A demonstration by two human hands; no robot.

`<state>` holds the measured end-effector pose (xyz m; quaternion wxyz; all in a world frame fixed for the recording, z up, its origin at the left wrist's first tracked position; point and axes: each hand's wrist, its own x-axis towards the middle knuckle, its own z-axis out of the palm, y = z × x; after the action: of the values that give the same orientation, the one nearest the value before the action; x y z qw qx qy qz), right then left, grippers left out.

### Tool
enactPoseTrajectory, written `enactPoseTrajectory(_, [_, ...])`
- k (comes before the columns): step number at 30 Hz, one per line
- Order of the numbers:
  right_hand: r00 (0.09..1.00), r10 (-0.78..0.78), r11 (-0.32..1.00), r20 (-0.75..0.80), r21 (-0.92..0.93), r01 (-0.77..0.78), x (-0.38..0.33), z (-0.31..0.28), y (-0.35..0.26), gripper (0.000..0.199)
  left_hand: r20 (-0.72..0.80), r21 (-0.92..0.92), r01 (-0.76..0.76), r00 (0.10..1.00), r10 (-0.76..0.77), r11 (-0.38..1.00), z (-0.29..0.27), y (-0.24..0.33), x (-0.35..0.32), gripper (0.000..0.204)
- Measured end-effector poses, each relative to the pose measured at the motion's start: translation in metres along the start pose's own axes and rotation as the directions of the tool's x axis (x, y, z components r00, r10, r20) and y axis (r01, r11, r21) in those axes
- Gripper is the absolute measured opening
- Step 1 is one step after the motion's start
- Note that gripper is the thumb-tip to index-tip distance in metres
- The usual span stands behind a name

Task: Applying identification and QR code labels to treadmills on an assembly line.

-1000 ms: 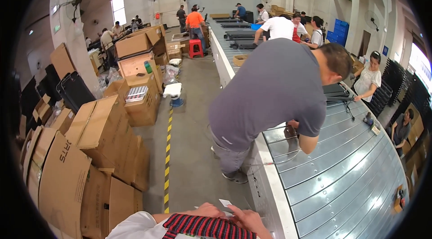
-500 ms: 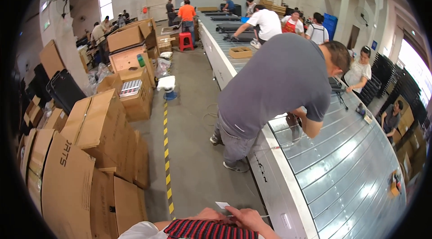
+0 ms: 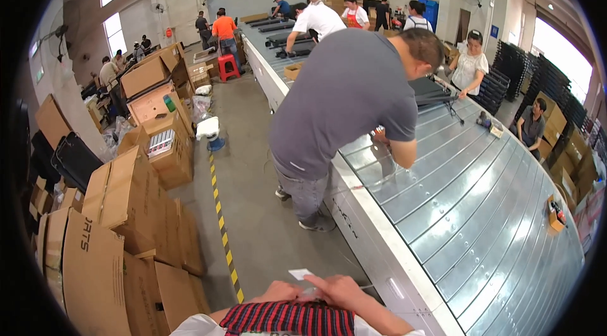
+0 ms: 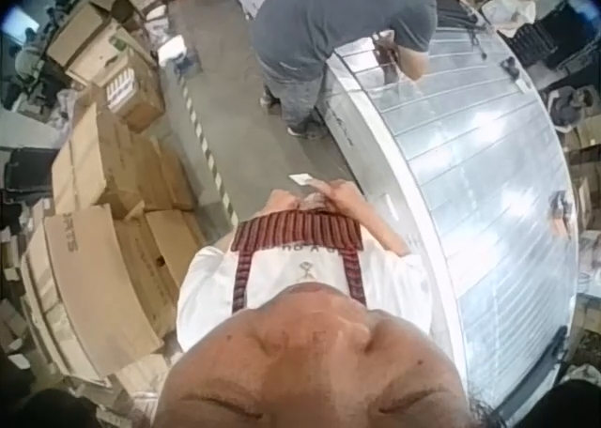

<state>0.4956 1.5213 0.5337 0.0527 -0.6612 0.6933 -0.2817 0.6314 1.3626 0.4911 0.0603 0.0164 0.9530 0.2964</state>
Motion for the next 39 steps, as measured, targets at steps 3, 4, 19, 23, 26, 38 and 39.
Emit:
enactPoseTrajectory(3, [0.999, 0.029, 0.993, 0.021, -0.111, -0.027, -0.009, -0.024, 0.008, 0.049, -0.075, 0.025, 0.042, 0.996, -0.040, 0.999, -0.004, 0.019, 0.012, 0.041])
enactPoseTrajectory(4, [0.999, 0.040, 0.992, 0.026, -0.122, -0.037, -0.013, -0.035, 0.009, 0.048, -0.068, 0.022, 0.052, 0.996, -0.050, 0.998, -0.003, 0.028, 0.017, 0.041])
enactPoseTrajectory(19, [0.948, 0.233, 0.972, -0.219, 0.030, -0.232, -0.119, -0.136, 0.066, 0.050, 0.120, 0.070, -0.139, 0.984, 0.130, 0.988, 0.040, 0.118, 0.147, 0.042])
enactPoseTrajectory(23, [0.878, 0.329, 0.937, -0.346, 0.001, -0.351, -0.144, -0.141, 0.076, 0.052, 0.208, -0.009, -0.133, 0.969, 0.132, 0.991, 0.041, 0.130, 0.159, 0.042])
enactPoseTrajectory(26, [0.851, 0.384, 0.917, -0.359, 0.041, -0.397, -0.143, -0.137, 0.080, 0.052, 0.222, -0.070, -0.156, 0.960, 0.168, 0.985, 0.047, 0.120, 0.165, 0.043])
enactPoseTrajectory(38, [0.935, 0.272, 0.962, -0.227, 0.084, -0.260, -0.046, -0.101, 0.062, 0.050, -0.006, -0.103, -0.136, 0.991, 0.136, 0.985, 0.017, 0.062, 0.113, 0.044])
enactPoseTrajectory(39, [0.942, 0.258, 0.966, -0.213, 0.078, -0.247, -0.037, -0.097, 0.058, 0.050, -0.042, -0.132, -0.113, 0.993, 0.109, 0.985, 0.012, 0.057, 0.106, 0.044])
